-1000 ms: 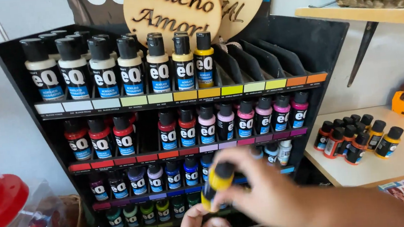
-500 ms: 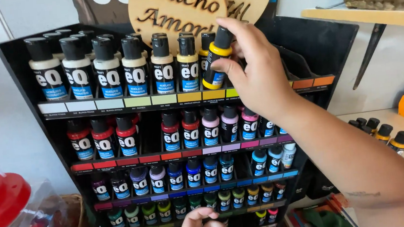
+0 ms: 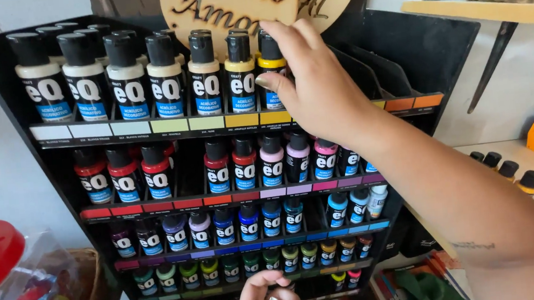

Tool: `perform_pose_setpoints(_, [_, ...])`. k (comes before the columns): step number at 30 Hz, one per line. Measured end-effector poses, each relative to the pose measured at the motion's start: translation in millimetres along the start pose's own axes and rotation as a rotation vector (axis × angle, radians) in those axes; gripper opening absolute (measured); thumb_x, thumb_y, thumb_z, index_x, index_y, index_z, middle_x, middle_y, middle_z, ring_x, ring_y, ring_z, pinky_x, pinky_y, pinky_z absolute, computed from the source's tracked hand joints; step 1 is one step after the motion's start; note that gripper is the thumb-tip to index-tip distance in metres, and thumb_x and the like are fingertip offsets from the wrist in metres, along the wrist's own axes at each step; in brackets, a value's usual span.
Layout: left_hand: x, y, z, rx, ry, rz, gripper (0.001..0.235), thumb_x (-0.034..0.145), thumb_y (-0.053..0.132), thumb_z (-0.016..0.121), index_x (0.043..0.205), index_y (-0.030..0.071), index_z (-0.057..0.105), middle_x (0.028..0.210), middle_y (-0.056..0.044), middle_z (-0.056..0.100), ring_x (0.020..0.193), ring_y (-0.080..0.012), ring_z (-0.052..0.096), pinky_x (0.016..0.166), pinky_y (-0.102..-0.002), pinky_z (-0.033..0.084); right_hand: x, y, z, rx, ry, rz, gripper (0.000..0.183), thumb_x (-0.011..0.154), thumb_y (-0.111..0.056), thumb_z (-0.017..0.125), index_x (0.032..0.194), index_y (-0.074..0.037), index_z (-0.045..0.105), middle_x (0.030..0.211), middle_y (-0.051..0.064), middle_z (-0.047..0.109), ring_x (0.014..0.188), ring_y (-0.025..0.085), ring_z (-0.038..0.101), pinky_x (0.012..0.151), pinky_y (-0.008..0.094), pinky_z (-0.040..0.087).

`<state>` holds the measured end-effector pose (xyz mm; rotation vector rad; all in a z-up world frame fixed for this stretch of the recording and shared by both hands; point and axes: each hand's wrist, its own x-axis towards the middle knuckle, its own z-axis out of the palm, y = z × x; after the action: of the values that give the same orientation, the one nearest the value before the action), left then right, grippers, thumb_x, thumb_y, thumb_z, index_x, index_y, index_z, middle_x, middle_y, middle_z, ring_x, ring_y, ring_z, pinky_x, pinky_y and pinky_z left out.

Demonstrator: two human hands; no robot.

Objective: The person picks up small bottles of acrylic paint from a table and places them into a multi-tiered black display rack. They organize the bottles by color, filling the top shelves with lighter shades and the lower shelves with darker ones. The person also places larger jars of base paint on the top of the rack.

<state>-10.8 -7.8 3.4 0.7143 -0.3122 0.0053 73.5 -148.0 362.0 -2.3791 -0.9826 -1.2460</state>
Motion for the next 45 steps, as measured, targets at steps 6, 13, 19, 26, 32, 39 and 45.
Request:
perform_pose_setpoints(6, [-1.7, 0.1, 22.0, 0.053, 0.009, -0.034, 0.042, 0.090, 0.019, 0.072, 0.120, -0.008, 0.061, 0.095, -0.021, 0.064, 0.061, -0.0308, 0.066, 0.054, -0.036, 0.058, -36.7, 9.5, -34.6, -0.045, 0.194, -0.216, 0.046, 0.119, -0.021, 0.053, 0.154, 0.002, 0.035, 0.135, 0.025, 0.046, 0.112, 0.033, 0.059, 0.109, 0.046, 0.050])
perform_pose_setpoints(13, [4.4, -50.6, 48.9, 0.016, -0.362, 0.037, 0.038, 0.100, 0.015, 0.067, 0.124, -0.011, 0.054, 0.095, -0.021, 0.062, 0.072, -0.0259, 0.066, 0.052, -0.037, 0.063, -162.1, 27.6, -119.3, -0.351, 0.365, -0.167, 0.029, 0.113, -0.009, 0.048, 0.121, 0.016, 0.059, 0.114, 0.032, 0.058, 0.107, 0.046, 0.057, 0.098, 0.052, 0.047])
perform_pose_setpoints(19, [1.9, -130.1, 96.4, 0.110, -0.310, -0.185, 0.023, 0.090, 0.004, 0.072, 0.107, -0.009, 0.065, 0.073, -0.016, 0.067, 0.058, -0.0199, 0.067, 0.053, -0.029, 0.059, -275.2, 103.0, -162.1, -0.432, 0.569, 0.015, 0.023, 0.109, -0.010, 0.048, 0.102, 0.008, 0.060, 0.094, 0.026, 0.060, 0.092, 0.039, 0.058, 0.090, 0.048, 0.049])
perform_pose_setpoints(26, [3.7, -200.4, 159.6, 0.086, -0.426, -0.524, 0.028, 0.092, 0.011, 0.072, 0.115, -0.004, 0.067, 0.090, -0.019, 0.070, 0.069, -0.0231, 0.070, 0.067, -0.035, 0.058, -379.1, 216.8, -185.9, -0.378, 0.421, 0.375, 0.010, 0.104, 0.002, 0.057, 0.107, 0.002, 0.066, 0.100, 0.016, 0.062, 0.092, 0.028, 0.059, 0.086, 0.038, 0.046])
perform_pose_setpoints(32, [29.7, -201.8, 239.5, 0.444, -0.545, -0.371, 0.029, 0.093, 0.017, 0.069, 0.119, 0.006, 0.072, 0.106, -0.010, 0.076, 0.086, -0.0167, 0.077, 0.075, -0.029, 0.059, -435.3, 276.2, -180.1, -0.172, 0.153, 0.546, 0.032, 0.098, 0.004, 0.061, 0.129, -0.005, 0.064, 0.115, 0.012, 0.066, 0.099, 0.021, 0.063, 0.087, 0.033, 0.054])
perform_pose_setpoints(39, [63.9, -219.7, 311.0, 0.768, -0.858, 0.215, 0.035, 0.102, 0.018, 0.055, 0.133, 0.002, 0.057, 0.142, -0.018, 0.064, 0.136, -0.0327, 0.061, 0.111, -0.043, 0.047, -443.2, 280.6, -176.2, -0.007, 0.059, 0.627, 0.023, 0.101, -0.010, 0.062, 0.124, -0.011, 0.065, 0.106, 0.006, 0.065, 0.078, 0.014, 0.058, 0.072, 0.026, 0.047])
perform_pose_setpoints(45, [73.0, -264.1, 327.6, 0.951, -0.647, -0.054, 0.058, 0.095, 0.026, 0.062, 0.149, 0.016, 0.045, 0.153, -0.008, 0.055, 0.129, -0.0253, 0.070, 0.049, -0.029, 0.057, -451.5, 266.0, -199.7, 0.293, 0.175, 0.778, 0.017, 0.095, -0.010, 0.069, 0.111, -0.005, 0.069, 0.095, 0.004, 0.069, 0.080, 0.011, 0.060, 0.070, 0.024, 0.049])
